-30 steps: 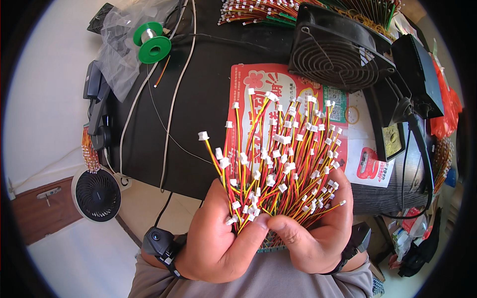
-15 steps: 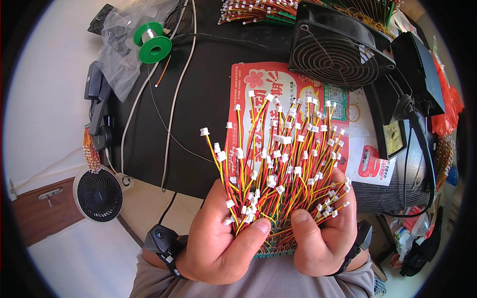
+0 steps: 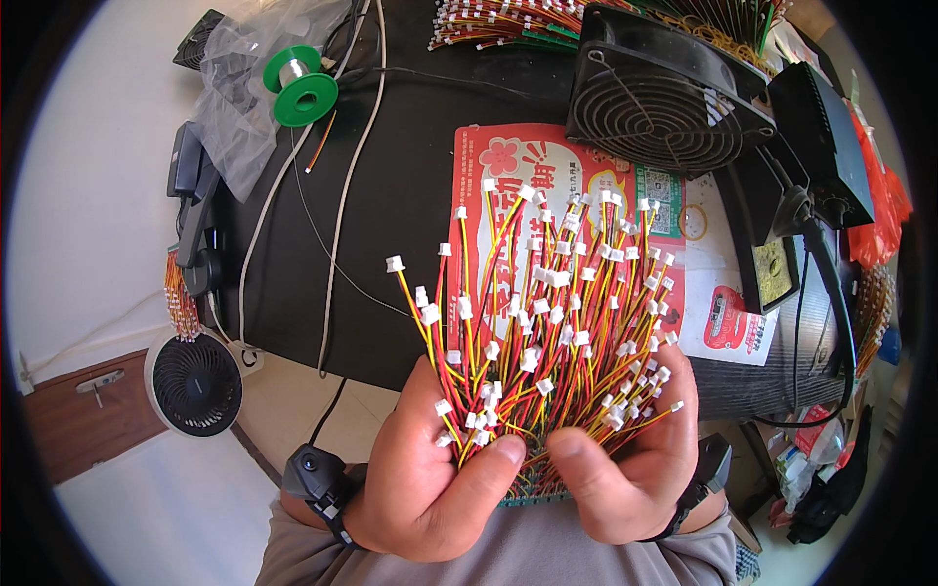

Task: Soldering multiple wire connectors onto a green circuit board at a workbench.

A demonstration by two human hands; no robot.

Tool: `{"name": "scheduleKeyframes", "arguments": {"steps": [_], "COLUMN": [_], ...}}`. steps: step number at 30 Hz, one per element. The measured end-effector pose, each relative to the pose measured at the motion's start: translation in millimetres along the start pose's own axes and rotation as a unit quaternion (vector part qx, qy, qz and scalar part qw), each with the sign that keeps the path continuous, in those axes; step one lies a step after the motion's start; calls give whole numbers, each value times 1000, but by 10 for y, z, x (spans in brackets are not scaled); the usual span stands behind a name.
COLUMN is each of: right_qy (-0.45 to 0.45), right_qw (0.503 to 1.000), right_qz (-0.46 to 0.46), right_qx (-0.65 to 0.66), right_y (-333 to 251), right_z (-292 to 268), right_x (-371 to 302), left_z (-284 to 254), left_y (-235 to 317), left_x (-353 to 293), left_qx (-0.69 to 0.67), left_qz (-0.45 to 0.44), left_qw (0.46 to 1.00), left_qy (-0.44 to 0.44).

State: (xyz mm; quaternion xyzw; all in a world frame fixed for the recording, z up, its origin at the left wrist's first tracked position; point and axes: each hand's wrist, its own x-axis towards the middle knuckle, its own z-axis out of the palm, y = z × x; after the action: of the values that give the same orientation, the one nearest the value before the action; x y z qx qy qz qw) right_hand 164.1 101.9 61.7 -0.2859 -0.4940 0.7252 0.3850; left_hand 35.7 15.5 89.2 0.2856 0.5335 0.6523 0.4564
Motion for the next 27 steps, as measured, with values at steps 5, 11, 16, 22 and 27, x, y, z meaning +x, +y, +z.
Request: {"name": "scheduleKeyframes", "arguments": {"steps": [5, 11, 16, 22, 27], "right_qy": [12, -15, -46, -59, -133], "right_qw": [999, 1000, 999, 998, 991], "right_qz": [28, 20, 8, -8, -13], "right_qx": [-38, 11, -2, 7, 6], "right_y": [-31, -38, -46, -7, 22], "right_z": [20, -8, -44, -81, -177], "right_x": [-2, 14, 23, 12, -5], "left_z": [20, 6, 0, 36, 48], "left_y": [3, -4, -7, 2, 1], "left_x": [-2, -19, -25, -24, -29], "left_qx": [-4, -17, -23, -31, -32], "left_qz": [-7, 4, 5, 12, 20], "left_qw": [1000, 1000, 1000, 999, 999], "left_qy": [2, 6, 0, 14, 18]}}
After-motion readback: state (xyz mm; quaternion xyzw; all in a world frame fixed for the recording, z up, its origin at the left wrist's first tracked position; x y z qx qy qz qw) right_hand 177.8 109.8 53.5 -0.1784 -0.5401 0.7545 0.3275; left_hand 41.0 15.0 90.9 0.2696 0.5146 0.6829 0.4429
